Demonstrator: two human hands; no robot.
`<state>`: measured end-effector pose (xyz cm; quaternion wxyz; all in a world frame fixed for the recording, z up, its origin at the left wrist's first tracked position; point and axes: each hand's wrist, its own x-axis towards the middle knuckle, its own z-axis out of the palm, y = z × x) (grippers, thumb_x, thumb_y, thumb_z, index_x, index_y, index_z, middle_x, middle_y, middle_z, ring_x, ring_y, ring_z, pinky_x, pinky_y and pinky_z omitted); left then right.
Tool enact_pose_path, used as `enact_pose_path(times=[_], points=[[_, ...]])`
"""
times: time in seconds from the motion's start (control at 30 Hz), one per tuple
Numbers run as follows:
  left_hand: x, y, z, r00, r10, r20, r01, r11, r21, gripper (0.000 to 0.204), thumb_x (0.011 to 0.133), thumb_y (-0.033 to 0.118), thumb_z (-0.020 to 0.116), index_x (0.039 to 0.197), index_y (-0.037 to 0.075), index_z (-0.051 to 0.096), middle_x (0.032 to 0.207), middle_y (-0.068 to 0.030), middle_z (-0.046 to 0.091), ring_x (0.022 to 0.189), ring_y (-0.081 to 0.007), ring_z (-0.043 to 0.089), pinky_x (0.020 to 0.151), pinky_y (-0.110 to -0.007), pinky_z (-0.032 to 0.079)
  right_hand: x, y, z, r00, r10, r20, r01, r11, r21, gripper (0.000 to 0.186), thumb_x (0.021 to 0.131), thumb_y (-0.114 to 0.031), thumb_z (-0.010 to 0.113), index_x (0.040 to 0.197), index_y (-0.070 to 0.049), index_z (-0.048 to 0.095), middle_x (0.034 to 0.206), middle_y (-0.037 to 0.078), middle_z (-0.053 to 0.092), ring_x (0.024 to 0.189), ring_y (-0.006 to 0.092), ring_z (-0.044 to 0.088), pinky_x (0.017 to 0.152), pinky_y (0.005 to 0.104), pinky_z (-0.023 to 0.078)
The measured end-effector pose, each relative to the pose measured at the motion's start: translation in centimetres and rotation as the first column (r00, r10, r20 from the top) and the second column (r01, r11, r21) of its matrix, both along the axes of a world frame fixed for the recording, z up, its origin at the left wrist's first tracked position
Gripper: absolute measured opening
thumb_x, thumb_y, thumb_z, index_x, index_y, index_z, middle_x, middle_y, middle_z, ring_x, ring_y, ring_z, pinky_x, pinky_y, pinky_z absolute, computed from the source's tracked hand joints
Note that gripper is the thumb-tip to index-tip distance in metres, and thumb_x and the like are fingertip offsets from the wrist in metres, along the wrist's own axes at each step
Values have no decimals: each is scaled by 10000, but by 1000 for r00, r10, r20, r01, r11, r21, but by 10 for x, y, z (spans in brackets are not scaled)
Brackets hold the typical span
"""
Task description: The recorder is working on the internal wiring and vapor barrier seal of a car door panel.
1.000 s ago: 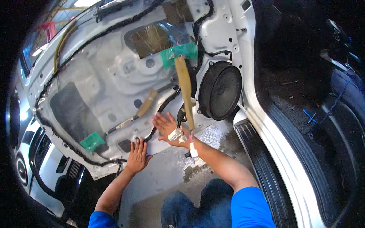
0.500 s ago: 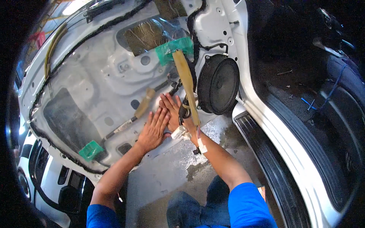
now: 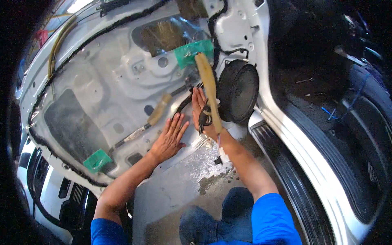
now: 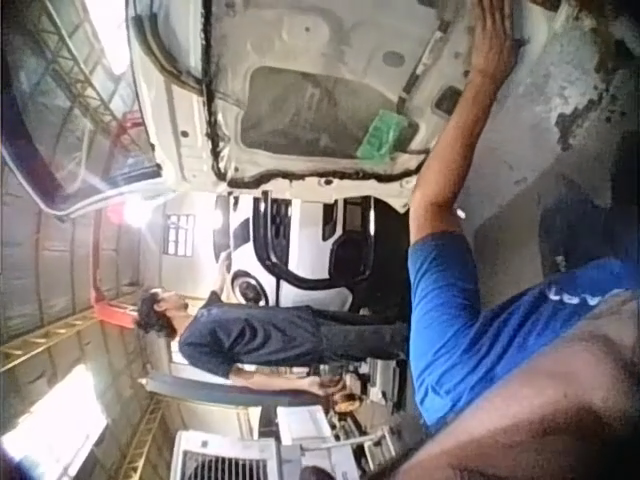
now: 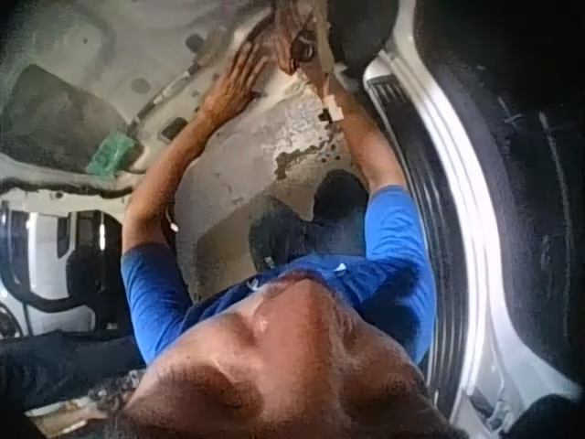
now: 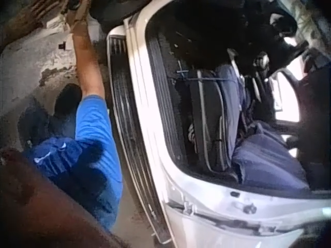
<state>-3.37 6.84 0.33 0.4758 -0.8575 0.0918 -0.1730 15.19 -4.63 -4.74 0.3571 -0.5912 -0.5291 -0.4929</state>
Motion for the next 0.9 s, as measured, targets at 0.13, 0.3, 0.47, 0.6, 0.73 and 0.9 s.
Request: enact_pose_path(times=[0.13,0.3,0.47,0.6,0.73,0.9], points=[[12,-5,17,978,-206,-39,198,970,-144,884,868,575,515,1520,55,220,1587,-187,170,1479,-339,123,1193,-491,89,10,2,5,981,-186,-51,183,981,-65,654,899,-160,480,1481,36,256,1569,210,210,1465,361,188,1191,463,177],[39,-18,42,1000,3,-29,-1,998,64,924,849,656,451,1522,62,232,1595,-174,154,1485,-322,103,1198,-467,82,8,-16,12,952,-299,59,304,945,-118,623,940,-230,404,1492,14,249,1591,172,168,1477,336,143,1212,436,135],[45,-19,38,1000,-13,-1,13,992,128,966,804,677,507,1511,63,268,1584,-195,173,1478,-343,124,1200,-472,80,27,-7,6,827,-515,226,546,831,-104,645,917,-225,438,1490,11,260,1592,167,173,1478,316,150,1211,425,149],[46,-25,39,999,24,48,-37,953,300,981,807,727,440,1520,79,257,1585,-208,159,1476,-365,116,1202,-475,62,27,-3,6,961,-267,73,269,963,-15,564,906,-191,429,1439,-14,381,1579,127,245,1471,267,205,1214,446,113],[48,-19,28,995,64,79,-86,946,313,942,834,721,401,1523,93,259,1584,-212,158,1475,-370,119,1202,-488,46,20,-4,6,964,-264,18,265,960,-94,547,909,-172,433,1428,-8,386,1582,136,234,1481,266,173,1205,474,95],[47,-19,38,990,-130,-58,120,980,-162,854,858,520,564,1489,14,290,1568,-235,194,1473,-362,144,1193,-474,112,7,-6,-4,988,-59,-142,60,998,7,553,875,-80,502,1405,34,392,1531,194,311,1429,344,291,1176,496,191]])
